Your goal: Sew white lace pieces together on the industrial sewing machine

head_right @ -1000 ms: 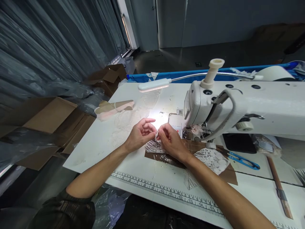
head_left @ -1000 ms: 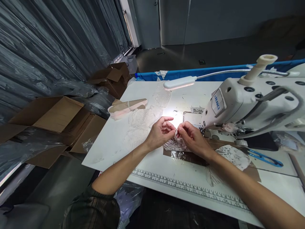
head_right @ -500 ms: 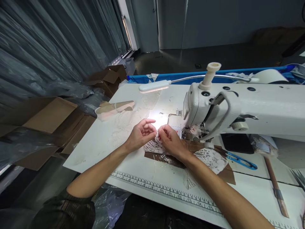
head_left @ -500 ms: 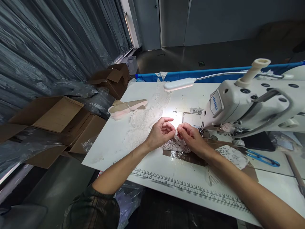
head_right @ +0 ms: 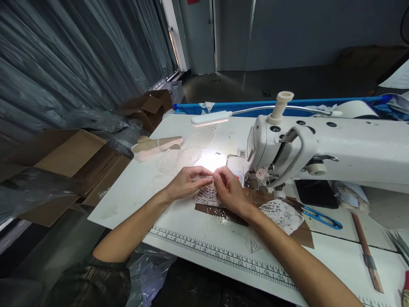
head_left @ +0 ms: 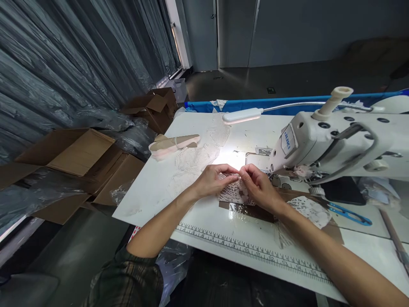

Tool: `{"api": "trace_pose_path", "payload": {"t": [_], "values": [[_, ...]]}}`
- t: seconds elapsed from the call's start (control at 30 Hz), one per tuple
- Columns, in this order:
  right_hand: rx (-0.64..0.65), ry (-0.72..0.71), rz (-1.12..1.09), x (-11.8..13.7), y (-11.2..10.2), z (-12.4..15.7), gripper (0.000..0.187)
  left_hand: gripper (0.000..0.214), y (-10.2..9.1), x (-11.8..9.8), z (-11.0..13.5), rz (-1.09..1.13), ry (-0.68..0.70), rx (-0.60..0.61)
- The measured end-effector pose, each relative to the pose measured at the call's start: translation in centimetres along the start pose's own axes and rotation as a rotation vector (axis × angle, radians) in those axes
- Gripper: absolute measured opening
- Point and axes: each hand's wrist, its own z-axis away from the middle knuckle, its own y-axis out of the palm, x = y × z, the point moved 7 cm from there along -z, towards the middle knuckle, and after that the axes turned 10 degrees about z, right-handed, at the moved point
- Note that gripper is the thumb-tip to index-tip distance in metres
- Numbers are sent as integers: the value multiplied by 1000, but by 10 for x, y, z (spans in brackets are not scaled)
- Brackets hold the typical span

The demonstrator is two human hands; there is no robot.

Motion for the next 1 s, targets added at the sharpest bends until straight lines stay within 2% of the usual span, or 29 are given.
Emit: {"api": "trace_pose_path", "payload": {"t": [0.13, 0.33, 0.43, 0.6, 0.8, 1.0], "values": [[16, 50, -35, 0, -1, 0, 37, 14, -2, -1, -1, -11, 6, -17], [-8, 87, -55, -7, -8, -1, 34, 21, -3, 6, -2, 60, -84, -10], [71, 39, -14, -9, -4, -3, 34, 24, -7, 12, -2, 110, -120, -62], [167, 12, -6, -13, 6, -4, 22, 28, -8, 28, -1, 321, -252, -167], [93, 29, -70, -14, 3, -5, 17, 27, -4, 32, 0, 502, -318, -199], [73, 65, 90, -21, 1, -4, 30, 33, -8, 29, 2, 484, -299, -266]]}}
